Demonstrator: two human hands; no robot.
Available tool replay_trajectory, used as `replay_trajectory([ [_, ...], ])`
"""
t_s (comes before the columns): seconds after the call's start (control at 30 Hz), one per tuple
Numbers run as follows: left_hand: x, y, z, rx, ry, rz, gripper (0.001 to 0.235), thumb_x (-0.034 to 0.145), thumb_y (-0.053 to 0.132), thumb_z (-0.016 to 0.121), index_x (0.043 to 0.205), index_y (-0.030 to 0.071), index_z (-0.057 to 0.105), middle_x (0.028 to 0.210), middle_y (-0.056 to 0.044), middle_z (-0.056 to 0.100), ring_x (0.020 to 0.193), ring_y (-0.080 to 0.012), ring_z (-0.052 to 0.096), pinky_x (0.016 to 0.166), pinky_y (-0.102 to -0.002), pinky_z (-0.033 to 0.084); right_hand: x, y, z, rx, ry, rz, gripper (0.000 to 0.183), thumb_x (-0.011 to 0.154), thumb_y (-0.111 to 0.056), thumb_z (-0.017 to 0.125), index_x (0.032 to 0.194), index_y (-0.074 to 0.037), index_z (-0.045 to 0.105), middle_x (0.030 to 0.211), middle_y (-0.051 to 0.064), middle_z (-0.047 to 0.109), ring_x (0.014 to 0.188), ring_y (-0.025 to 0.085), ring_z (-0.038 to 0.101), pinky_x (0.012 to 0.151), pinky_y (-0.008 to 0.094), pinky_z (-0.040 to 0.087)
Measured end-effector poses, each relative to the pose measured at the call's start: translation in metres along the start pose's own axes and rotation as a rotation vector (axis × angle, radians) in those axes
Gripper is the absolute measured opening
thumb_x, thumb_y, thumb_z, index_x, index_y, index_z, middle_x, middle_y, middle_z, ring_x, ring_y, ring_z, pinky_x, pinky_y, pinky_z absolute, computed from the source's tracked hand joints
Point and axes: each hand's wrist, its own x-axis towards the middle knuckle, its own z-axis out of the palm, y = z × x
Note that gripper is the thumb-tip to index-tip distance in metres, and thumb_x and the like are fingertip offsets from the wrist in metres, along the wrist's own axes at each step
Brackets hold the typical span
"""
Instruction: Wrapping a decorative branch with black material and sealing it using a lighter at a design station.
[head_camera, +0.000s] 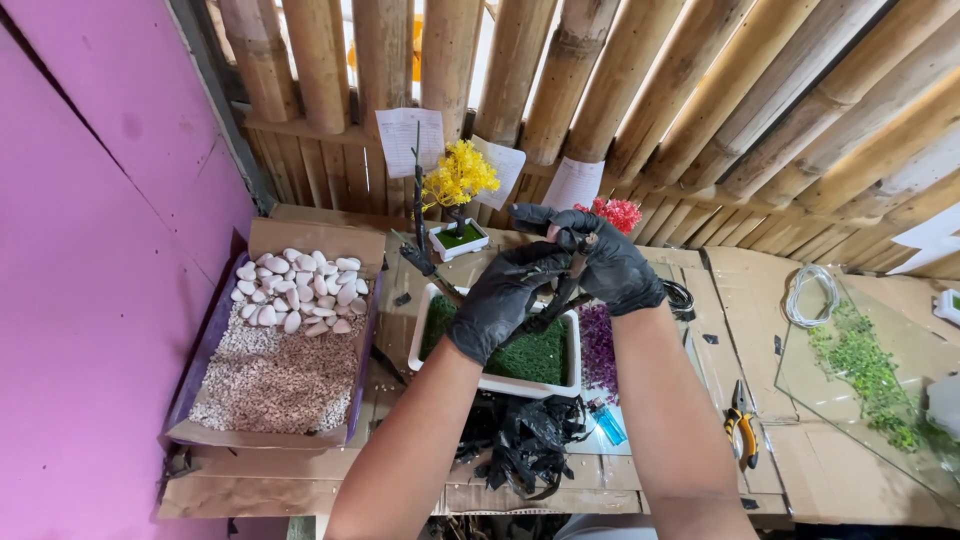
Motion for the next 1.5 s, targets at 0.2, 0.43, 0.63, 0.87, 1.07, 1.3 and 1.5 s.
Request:
replay_trajectory([
  [0.2, 0.000, -0.008, -0.007, 0.098, -0.086, 0.119, 0.042, 0.094, 0.028, 0.069, 0.134, 0.015, 0.065, 0.118, -0.007, 0.070, 0.119, -0.0175, 0.061, 0.105, -0.020, 0.042, 0.014, 0.017, -0.044, 0.045, 0.025, 0.009, 0.041, 0.067, 0.025, 0.066, 0.105, 0.012, 0.067, 0.085, 0.038, 0.069, 0.070, 0.053, 0.072, 0.051, 0.056, 0.060],
  [0.43, -0.007, -0.010, -0.020, 0.254, -0.198, 0.310, 0.044, 0.103, 0.009, 0.052, 0.146, -0.004, 0.054, 0.147, -0.017, 0.057, 0.146, -0.0256, 0.039, 0.122, -0.016, 0.021, 0.022, 0.008, -0.048, 0.179, 0.279, -0.015, 0.014, 0.092, 0.000, 0.065, 0.101, 0.011, 0.066, 0.110, 0.034, 0.070, 0.097, 0.054, 0.071, 0.066, 0.063, 0.062],
  [0.63, 0.000, 0.005, -0.012, -0.209, -0.079, 0.173, 0.035, 0.097, 0.018, 0.068, 0.125, -0.003, 0.071, 0.115, -0.024, 0.072, 0.116, -0.0370, 0.064, 0.102, -0.030, 0.047, 0.004, -0.016, -0.054, 0.140, 0.430, 0.017, 0.015, 0.092, -0.011, 0.065, 0.102, -0.001, 0.071, 0.112, 0.021, 0.076, 0.097, 0.037, 0.075, 0.074, 0.044, 0.063],
  [0.87, -0.008, 0.017, -0.012, -0.286, 0.027, 0.293, 0.029, 0.093, 0.027, 0.077, 0.100, -0.001, 0.079, 0.097, -0.029, 0.075, 0.095, -0.0432, 0.070, 0.099, -0.044, 0.055, -0.036, -0.034, -0.084, -0.010, 0.625, -0.006, 0.026, 0.094, -0.029, 0.070, 0.113, -0.012, 0.076, 0.110, 0.008, 0.077, 0.096, 0.024, 0.074, 0.084, 0.030, 0.059],
  [1.07, -0.009, 0.008, 0.006, -0.095, 0.261, 0.381, 0.022, 0.084, 0.032, 0.085, 0.096, 0.013, 0.082, 0.089, -0.015, 0.079, 0.084, -0.0345, 0.077, 0.079, -0.047, 0.062, -0.073, -0.031, -0.073, -0.354, 0.693, -0.252, 0.022, 0.097, -0.026, 0.066, 0.113, -0.012, 0.073, 0.105, 0.008, 0.074, 0.097, 0.022, 0.073, 0.085, 0.033, 0.053],
  [1.3, -0.033, 0.012, 0.000, -0.129, 0.217, 0.364, 0.028, 0.086, 0.035, 0.083, 0.103, 0.012, 0.081, 0.092, -0.022, 0.078, 0.086, -0.0405, 0.075, 0.083, -0.051, 0.060, -0.109, -0.015, -0.041, -0.493, 0.772, -0.326, 0.025, 0.097, -0.024, 0.070, 0.117, -0.008, 0.070, 0.109, 0.011, 0.072, 0.100, 0.022, 0.070, 0.085, 0.034, 0.054],
  [1.5, -0.062, 0.024, 0.009, -0.117, 0.175, 0.232, 0.040, 0.097, 0.024, 0.068, 0.114, -0.012, 0.071, 0.092, -0.028, 0.069, 0.093, -0.0363, 0.062, 0.099, -0.037, 0.048, -0.127, 0.006, -0.033, -0.605, 0.795, -0.354, 0.024, 0.095, -0.021, 0.071, 0.117, -0.009, 0.071, 0.106, 0.009, 0.070, 0.103, 0.019, 0.066, 0.089, 0.032, 0.051],
])
